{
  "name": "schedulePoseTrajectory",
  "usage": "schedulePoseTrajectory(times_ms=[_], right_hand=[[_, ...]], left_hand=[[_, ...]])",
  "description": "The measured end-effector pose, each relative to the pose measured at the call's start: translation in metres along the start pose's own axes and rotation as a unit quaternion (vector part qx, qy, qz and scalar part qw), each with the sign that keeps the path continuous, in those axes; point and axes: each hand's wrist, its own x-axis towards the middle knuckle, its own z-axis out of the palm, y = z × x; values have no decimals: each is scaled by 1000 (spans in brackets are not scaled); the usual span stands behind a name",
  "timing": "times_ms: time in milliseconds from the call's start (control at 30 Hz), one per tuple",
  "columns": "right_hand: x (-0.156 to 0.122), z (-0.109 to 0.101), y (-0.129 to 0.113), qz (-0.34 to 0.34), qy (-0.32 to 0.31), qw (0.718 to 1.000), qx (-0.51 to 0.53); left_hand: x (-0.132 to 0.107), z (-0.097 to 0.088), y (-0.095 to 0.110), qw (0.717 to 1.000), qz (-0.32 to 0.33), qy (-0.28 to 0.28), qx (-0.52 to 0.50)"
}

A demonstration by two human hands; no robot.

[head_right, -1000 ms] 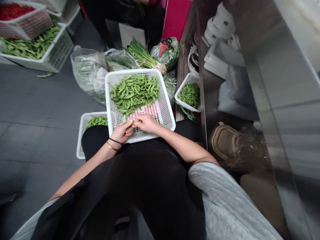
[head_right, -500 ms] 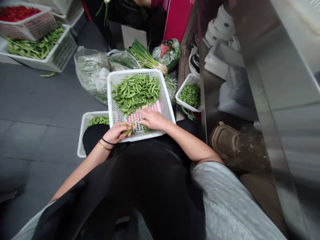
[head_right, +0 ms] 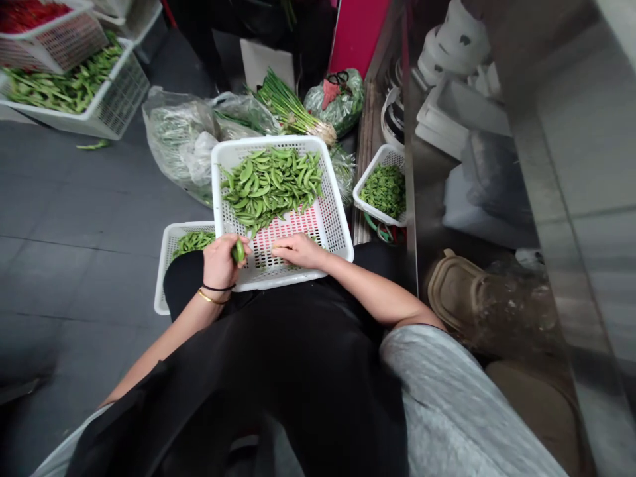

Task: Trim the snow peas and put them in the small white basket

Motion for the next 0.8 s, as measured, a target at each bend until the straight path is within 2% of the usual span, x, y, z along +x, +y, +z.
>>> schedulePoseTrajectory(times_ms=[67,133,167,200,267,300,367,433,500,600,700,800], right_hand=[[4,-18,16,63,-123,986,-89],[17,-35,31,154,-215,947,-181],[28,-40,38,195,-219,929,-228],[41,-42,44,225,-203,915,-267],[70,-37,53,245,-90,898,-355],[84,-32,56,247,-62,893,-371],[105,-21,60,246,-26,887,-390],[113,-14,62,239,-19,888,-391],[106,-12,59,233,-9,888,-395],[75,-10,44,204,-3,894,-400],[38,1,18,109,-9,906,-410],[10,14,-4,-2,-9,922,-386]], left_hand=[[11,-8,-2,999,8,50,-17],[18,-16,-2,998,-38,11,-46],[20,-18,-2,995,-76,-32,-63],[20,-19,-2,987,-114,-80,-80],[18,-18,-4,967,-172,-155,-108],[16,-16,-5,959,-188,-178,-117],[11,-14,-6,951,-204,-199,-121],[8,-14,-7,950,-216,-198,-107],[8,-14,-9,955,-228,-174,-75],[12,-11,-16,966,-231,-111,-24],[14,-2,-26,973,-219,-77,4],[9,5,-28,976,-197,-91,4]])
